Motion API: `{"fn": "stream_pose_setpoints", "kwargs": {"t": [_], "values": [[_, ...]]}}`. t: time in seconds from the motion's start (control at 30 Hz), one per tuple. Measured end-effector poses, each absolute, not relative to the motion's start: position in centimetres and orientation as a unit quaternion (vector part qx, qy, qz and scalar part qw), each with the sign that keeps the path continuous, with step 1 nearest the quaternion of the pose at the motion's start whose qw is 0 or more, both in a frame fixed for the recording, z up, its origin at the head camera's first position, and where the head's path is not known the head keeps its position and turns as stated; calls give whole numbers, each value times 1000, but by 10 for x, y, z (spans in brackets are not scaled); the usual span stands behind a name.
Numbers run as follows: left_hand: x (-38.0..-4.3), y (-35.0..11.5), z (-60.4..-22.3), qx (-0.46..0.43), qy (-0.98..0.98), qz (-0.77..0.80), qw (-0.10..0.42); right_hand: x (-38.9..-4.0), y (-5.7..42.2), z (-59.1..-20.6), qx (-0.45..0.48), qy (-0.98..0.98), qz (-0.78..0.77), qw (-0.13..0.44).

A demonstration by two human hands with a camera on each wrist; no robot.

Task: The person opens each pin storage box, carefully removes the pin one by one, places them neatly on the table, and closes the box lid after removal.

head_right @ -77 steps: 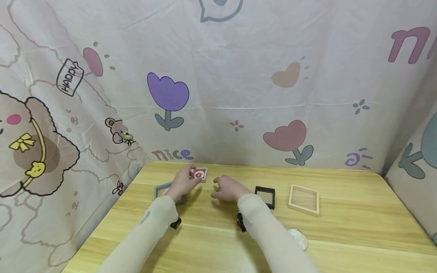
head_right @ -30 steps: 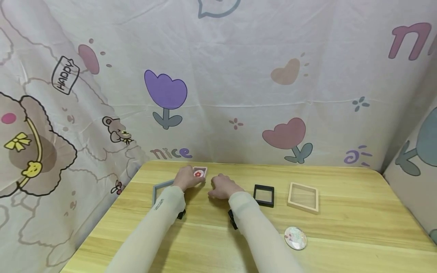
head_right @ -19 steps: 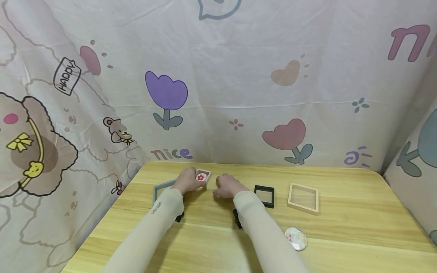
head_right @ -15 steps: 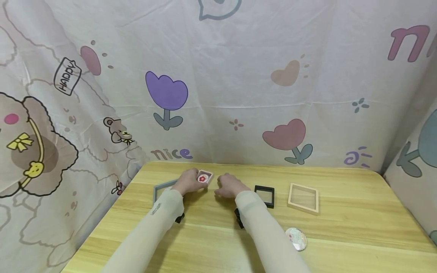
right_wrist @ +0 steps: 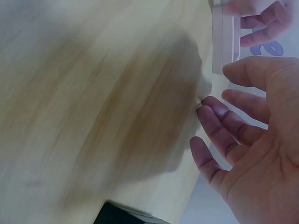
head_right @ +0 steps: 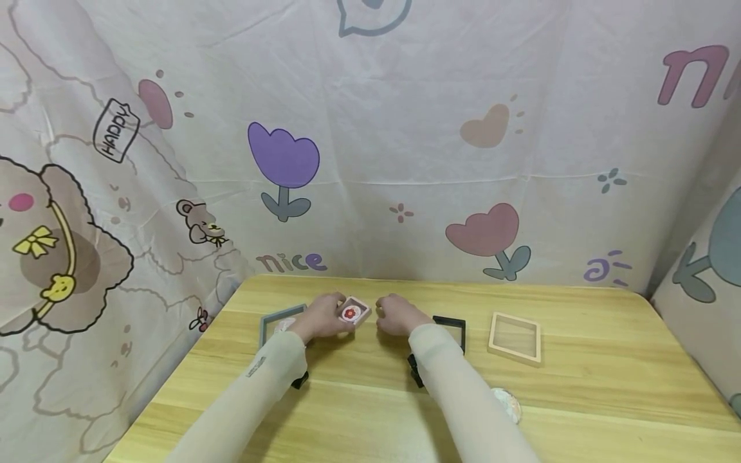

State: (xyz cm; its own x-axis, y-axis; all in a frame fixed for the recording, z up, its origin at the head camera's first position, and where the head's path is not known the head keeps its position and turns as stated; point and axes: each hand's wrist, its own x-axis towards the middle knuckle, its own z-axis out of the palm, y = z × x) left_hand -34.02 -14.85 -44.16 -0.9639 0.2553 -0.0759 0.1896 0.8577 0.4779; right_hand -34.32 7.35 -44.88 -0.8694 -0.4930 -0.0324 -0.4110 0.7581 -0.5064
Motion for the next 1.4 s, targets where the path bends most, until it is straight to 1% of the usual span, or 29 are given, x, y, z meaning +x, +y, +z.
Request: {"fn": "stream_pose_setpoints", "kwargs": {"t": [0.5,0.73,0.97,1.4], "values": [[-325,-145,-445,184,950,239,82,-338,74,-442,-248,930,-254,95],[-319,-143,-448,203,943,247,88,-333,72,-441,-271,923,-255,101],[-312,-144,-448,222,940,242,89,-326,71,-437,-282,914,-257,136],[-298,-149,-448,258,927,253,96,-315,76,-432,-301,906,-249,164]]}}
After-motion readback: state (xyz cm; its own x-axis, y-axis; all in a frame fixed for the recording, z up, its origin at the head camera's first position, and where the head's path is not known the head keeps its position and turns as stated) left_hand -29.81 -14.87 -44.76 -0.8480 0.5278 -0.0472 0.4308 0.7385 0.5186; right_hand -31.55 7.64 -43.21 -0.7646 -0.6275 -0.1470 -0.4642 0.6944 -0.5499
